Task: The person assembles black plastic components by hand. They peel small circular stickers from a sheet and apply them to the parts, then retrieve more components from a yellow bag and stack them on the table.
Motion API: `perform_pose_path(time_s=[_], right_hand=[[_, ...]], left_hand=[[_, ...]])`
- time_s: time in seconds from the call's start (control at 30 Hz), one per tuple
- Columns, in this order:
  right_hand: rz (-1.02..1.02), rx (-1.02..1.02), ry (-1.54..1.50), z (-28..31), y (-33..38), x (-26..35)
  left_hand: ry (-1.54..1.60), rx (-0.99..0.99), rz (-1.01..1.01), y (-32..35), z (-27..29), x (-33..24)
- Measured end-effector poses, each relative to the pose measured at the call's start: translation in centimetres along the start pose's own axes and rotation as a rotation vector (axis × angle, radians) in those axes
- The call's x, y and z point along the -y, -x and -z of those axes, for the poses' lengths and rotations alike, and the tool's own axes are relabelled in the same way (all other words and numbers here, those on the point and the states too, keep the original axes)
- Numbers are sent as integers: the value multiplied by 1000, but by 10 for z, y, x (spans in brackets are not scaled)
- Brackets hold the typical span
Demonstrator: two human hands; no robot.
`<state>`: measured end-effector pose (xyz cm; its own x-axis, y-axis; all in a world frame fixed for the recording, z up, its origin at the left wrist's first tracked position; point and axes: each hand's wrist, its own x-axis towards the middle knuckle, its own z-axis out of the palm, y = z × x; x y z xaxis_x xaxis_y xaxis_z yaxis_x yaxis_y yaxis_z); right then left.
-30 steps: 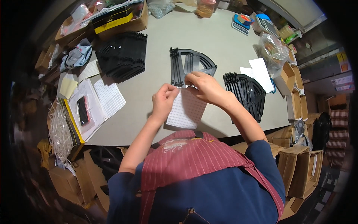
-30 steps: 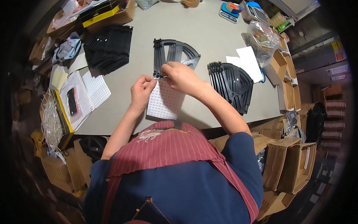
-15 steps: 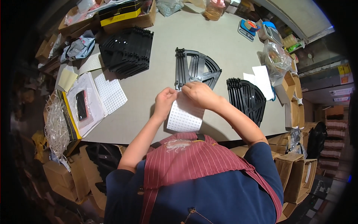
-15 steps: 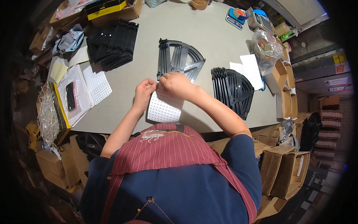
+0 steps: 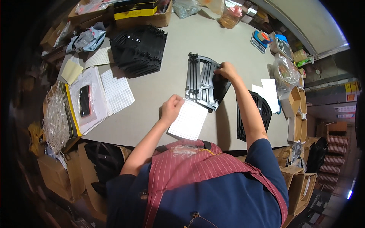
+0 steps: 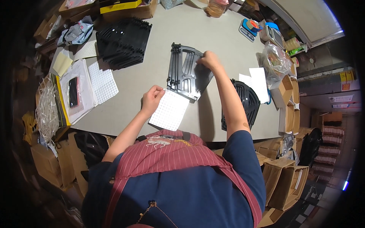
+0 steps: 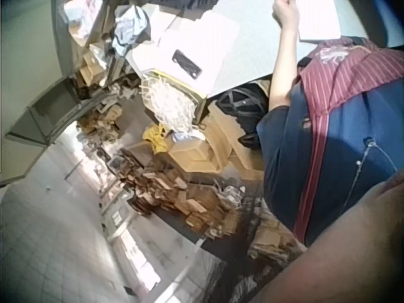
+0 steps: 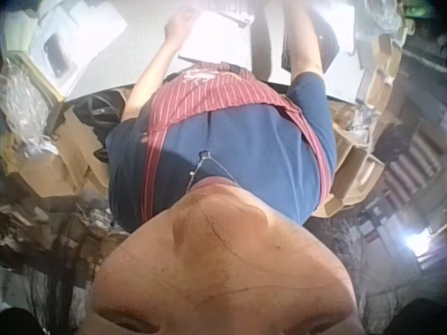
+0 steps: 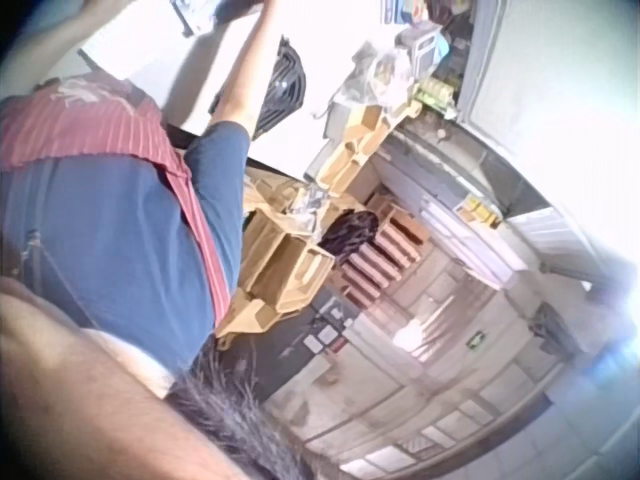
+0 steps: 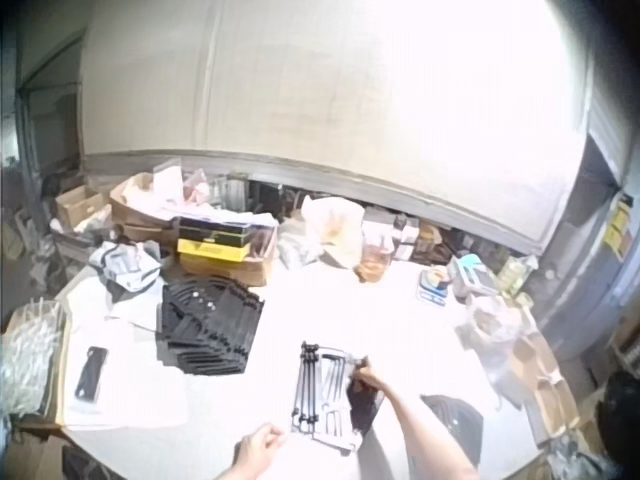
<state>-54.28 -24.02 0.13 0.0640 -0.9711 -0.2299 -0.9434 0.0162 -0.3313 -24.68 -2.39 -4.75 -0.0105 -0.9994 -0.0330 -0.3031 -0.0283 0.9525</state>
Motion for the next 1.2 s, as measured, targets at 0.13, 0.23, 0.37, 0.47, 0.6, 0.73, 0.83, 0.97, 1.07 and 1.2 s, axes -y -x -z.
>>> perform_pose_path(time_s=[0.13,0.23,0.37,0.47,0.6,0.73,0.83,0.97,1.07,1.2], right_hand=[[-29,-25,7,-9,8,2],[-41,63,-12,-15,28,13],[-36,-110,-363,15,64,-6],[-112,-171,-262,73,106,-65],[-393,-170,112,128,169,-158],[-403,-39,257,115,212,-211],[-360,-7,404,80,215,-207],[-212,-4,585,88,183,-118],[168,-159,343,67,133,-82],[517,98,-185,31,61,6]], left_hand=[[-37,-3,1,-1,-1,1],[-4,20,19,-1,-1,-2],[-5,40,2,0,5,3],[128,73,16,3,7,7],[91,67,-5,-2,1,4],[20,41,-41,-3,-3,3],[81,64,-13,-3,-4,2],[92,36,22,-2,-3,7],[70,27,16,-4,-6,8],[45,24,31,-3,-3,12]])
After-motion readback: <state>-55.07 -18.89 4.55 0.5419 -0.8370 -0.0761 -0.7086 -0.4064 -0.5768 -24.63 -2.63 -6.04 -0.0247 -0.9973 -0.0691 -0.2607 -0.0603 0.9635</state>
